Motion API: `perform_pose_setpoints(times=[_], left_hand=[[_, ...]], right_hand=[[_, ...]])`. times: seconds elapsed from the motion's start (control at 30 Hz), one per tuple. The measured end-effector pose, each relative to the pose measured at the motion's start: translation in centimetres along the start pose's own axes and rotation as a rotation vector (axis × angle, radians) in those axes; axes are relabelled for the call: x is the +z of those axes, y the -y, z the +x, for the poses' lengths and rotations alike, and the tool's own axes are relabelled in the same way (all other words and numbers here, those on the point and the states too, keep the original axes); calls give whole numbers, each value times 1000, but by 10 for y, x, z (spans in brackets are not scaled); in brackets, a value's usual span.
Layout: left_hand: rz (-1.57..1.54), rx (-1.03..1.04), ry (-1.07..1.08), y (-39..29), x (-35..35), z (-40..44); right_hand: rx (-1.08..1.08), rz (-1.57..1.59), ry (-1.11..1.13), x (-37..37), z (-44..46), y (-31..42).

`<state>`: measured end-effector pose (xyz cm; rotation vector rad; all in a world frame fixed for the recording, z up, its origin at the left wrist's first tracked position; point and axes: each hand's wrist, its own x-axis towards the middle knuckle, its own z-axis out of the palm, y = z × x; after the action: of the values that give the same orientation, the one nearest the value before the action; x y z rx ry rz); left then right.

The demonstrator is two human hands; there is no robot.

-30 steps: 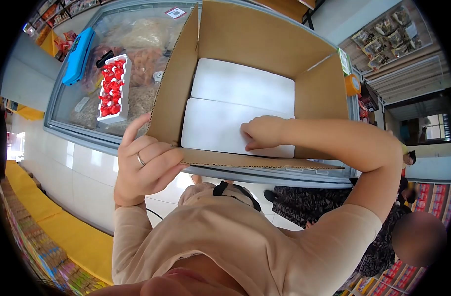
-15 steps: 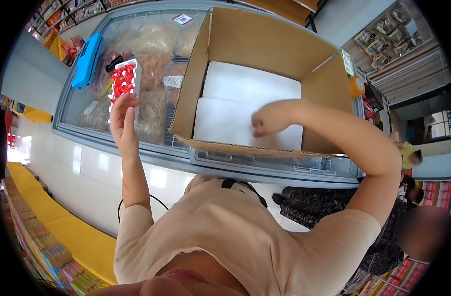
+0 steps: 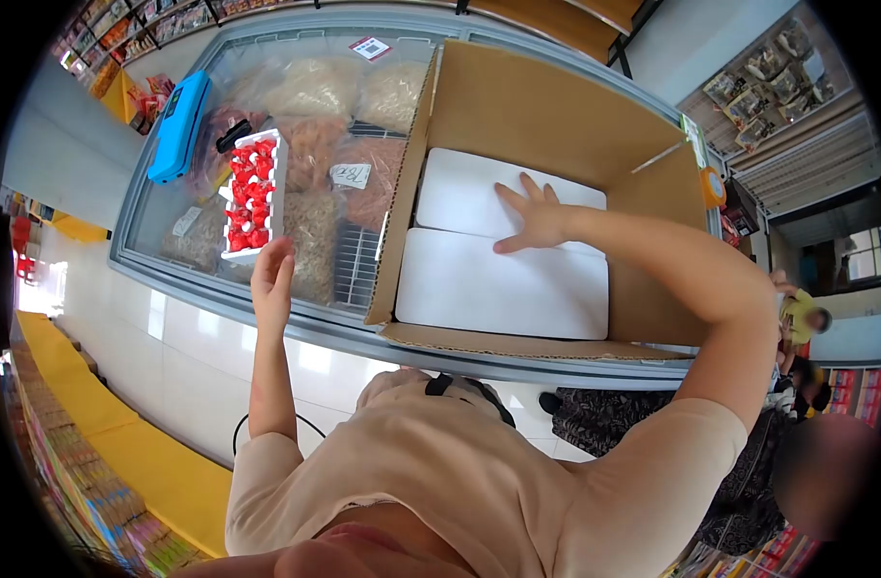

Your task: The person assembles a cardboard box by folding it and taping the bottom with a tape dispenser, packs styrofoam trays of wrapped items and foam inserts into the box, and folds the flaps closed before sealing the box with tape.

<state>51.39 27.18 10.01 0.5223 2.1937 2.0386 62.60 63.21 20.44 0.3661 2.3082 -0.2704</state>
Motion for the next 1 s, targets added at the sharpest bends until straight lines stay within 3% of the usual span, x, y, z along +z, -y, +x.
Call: perform_pose_setpoints(times=[0.2, 0.37, 0.4, 0.43, 0.47, 0.53, 0.6, 0.63, 0.67, 0.7, 0.77, 0.8, 0.87, 0.97, 1.0], left_hand=[[-9, -101, -93, 39, -12, -30], [80, -166, -161, 64, -27, 3], [119, -160, -176, 75, -41, 17], [228, -137, -210, 76, -54, 32], [371, 10, -286, 91, -72, 50], [687, 38, -387, 132, -120, 90], [929, -249, -348, 138, -147, 116], [808, -344, -315, 191, -177, 136], [457, -434, -214, 224, -196, 144], [40, -514, -141, 216, -193, 137], [-267, -716, 57, 213, -187, 132], [-265, -716, 80, 194, -177, 128], [130, -777, -36, 140, -145, 116], [38, -675, 50, 113, -117, 103], [-204, -551, 87, 165, -127, 106]], right_hand=[[19, 42, -90, 11, 11, 2], [29, 31, -149, 15, 0, 10], [29, 5, -241, 7, -18, 19], [31, -20, -337, -2, -33, 25], [-114, -74, -473, -8, -46, 19], [-304, -29, -650, -22, -90, 20], [-320, 76, -708, -30, -142, 28], [-328, 47, -822, -27, -163, 28], [-334, 13, -937, -21, -179, 26], [-305, 15, -945, -10, -190, 20], [-263, -2, -1047, 11, -209, 6], [-231, -10, -1074, 20, -216, 0], [-170, 52, -1111, 39, -226, -11], [-105, 128, -1152, 53, -234, -15], [-99, 171, -1172, 55, -233, -14]])
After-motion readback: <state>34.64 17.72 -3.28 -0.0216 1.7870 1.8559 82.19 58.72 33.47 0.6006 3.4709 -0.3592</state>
